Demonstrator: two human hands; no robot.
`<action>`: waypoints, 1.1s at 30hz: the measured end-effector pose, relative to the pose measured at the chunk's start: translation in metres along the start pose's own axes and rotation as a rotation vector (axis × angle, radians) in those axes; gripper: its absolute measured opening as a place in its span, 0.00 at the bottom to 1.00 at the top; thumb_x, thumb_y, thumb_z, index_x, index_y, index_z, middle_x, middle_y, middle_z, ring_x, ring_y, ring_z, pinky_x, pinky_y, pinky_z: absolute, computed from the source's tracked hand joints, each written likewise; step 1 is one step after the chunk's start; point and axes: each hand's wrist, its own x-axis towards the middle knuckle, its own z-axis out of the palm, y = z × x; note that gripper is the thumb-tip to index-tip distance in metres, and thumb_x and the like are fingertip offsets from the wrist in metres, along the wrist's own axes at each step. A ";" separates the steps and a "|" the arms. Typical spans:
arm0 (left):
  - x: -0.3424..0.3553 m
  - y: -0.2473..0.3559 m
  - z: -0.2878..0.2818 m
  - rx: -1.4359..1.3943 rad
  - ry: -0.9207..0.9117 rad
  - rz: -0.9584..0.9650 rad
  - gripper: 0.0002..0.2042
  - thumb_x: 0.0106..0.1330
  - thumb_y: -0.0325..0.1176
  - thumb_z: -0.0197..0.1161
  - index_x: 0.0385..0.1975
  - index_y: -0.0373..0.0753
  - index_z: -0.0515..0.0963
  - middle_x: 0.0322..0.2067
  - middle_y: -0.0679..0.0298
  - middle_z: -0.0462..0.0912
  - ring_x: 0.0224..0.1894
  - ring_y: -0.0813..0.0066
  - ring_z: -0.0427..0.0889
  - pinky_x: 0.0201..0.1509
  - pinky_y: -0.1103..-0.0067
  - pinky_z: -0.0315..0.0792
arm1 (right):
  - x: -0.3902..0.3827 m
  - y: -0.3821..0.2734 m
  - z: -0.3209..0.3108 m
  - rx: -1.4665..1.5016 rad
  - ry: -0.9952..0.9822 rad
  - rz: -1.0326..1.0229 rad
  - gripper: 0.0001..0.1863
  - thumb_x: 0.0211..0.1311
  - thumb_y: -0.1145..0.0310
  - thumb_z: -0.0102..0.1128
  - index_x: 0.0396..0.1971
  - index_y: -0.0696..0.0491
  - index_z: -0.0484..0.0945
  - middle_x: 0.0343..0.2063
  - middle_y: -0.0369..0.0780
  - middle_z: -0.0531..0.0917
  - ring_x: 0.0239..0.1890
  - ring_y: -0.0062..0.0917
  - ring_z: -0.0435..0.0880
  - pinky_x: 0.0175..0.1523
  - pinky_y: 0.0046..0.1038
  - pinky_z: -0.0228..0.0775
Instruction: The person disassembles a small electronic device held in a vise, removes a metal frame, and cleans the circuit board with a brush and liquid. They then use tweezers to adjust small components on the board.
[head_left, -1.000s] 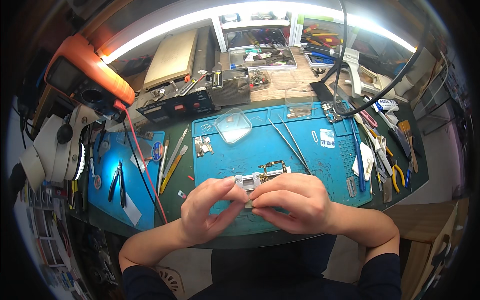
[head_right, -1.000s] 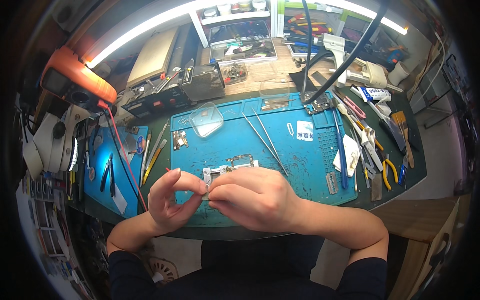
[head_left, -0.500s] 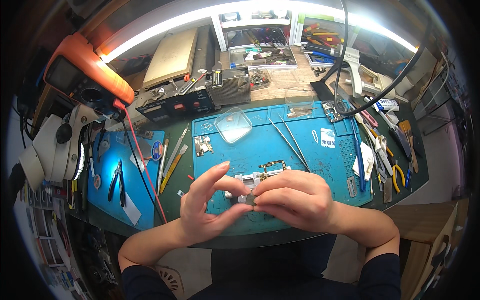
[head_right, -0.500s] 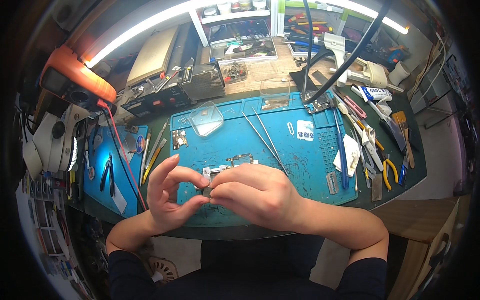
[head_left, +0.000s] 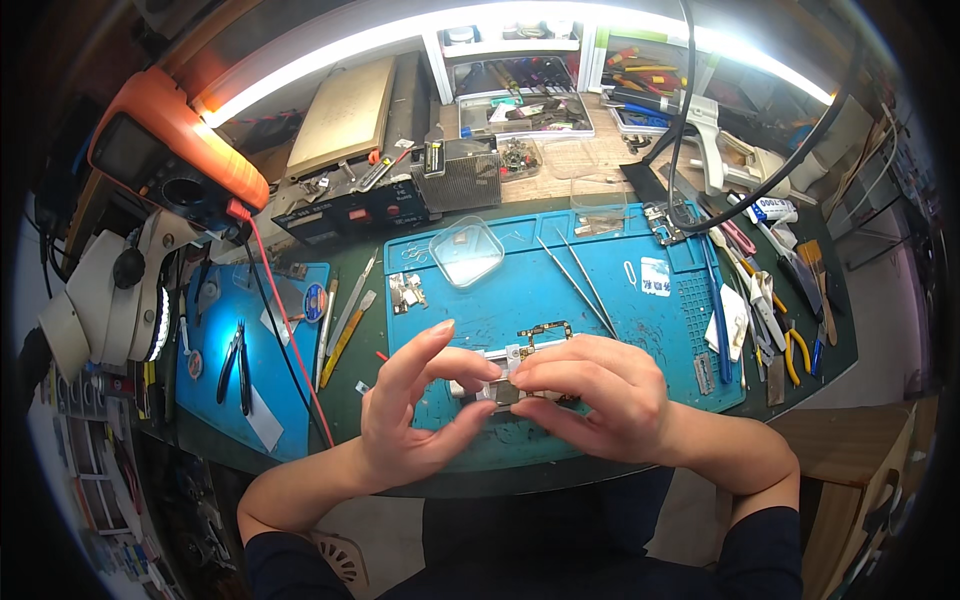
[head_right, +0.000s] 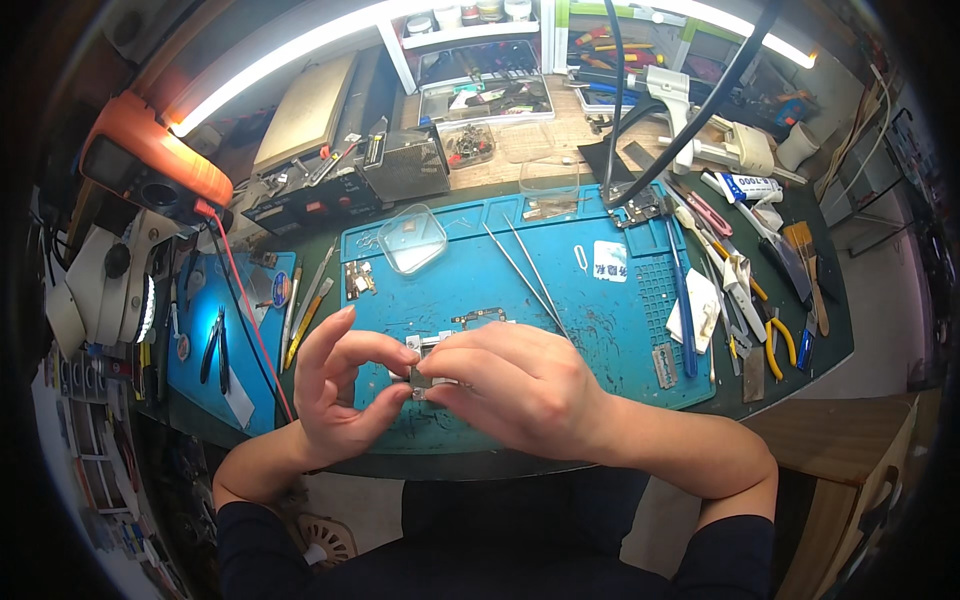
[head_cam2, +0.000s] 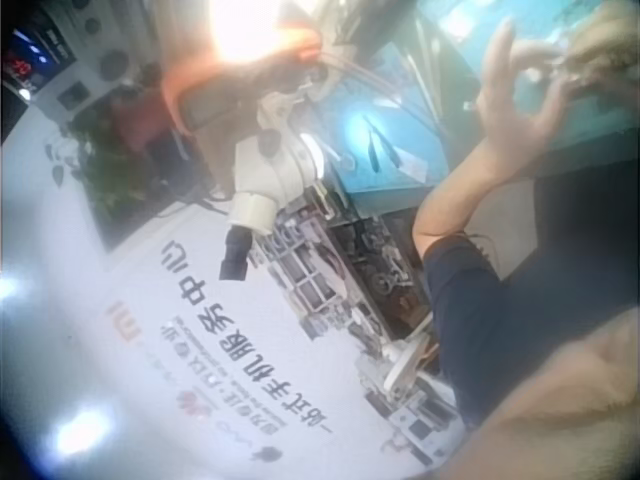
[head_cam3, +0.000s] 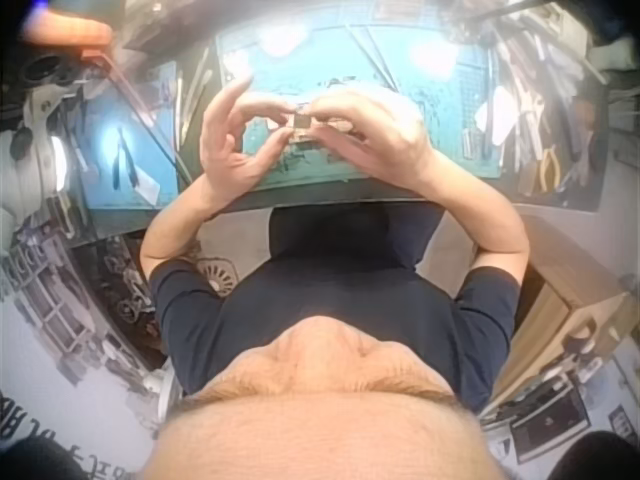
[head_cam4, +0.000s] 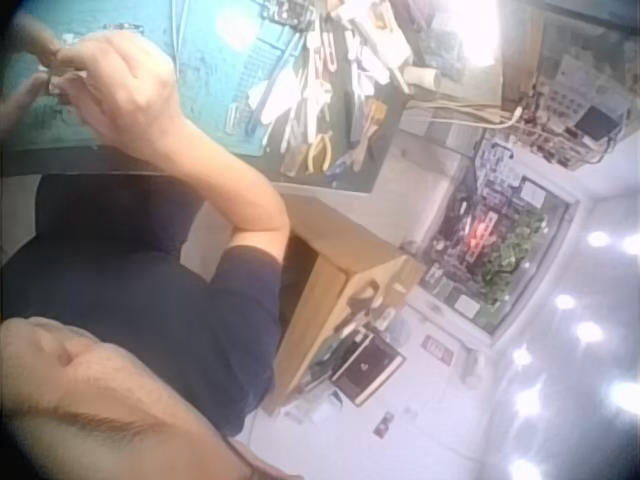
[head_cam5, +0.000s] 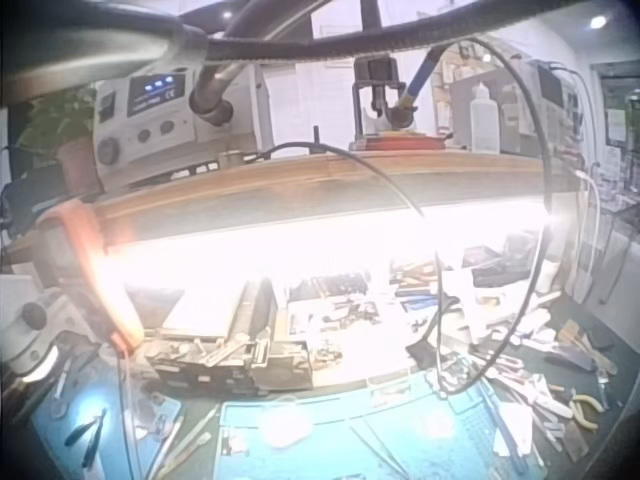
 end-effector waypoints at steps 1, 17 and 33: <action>0.000 0.000 0.000 0.005 0.008 -0.004 0.42 0.65 0.18 0.74 0.76 0.32 0.55 0.47 0.50 0.87 0.46 0.68 0.88 0.49 0.74 0.81 | 0.000 0.001 0.000 -0.002 -0.001 -0.008 0.18 0.54 0.77 0.78 0.45 0.57 0.83 0.39 0.43 0.89 0.38 0.35 0.91 0.42 0.31 0.83; -0.001 0.001 0.002 0.025 0.025 -0.012 0.42 0.63 0.20 0.76 0.75 0.33 0.58 0.46 0.52 0.88 0.46 0.69 0.88 0.49 0.74 0.81 | 0.000 0.001 -0.001 0.003 -0.033 -0.020 0.21 0.56 0.76 0.78 0.50 0.59 0.83 0.40 0.45 0.89 0.39 0.35 0.91 0.42 0.31 0.83; 0.002 0.007 -0.002 -0.093 -0.049 -0.146 0.35 0.66 0.18 0.73 0.72 0.31 0.65 0.41 0.56 0.88 0.45 0.72 0.89 0.56 0.74 0.81 | 0.000 -0.005 0.002 -0.024 -0.036 0.003 0.15 0.56 0.78 0.75 0.44 0.57 0.86 0.34 0.42 0.89 0.34 0.32 0.90 0.37 0.30 0.82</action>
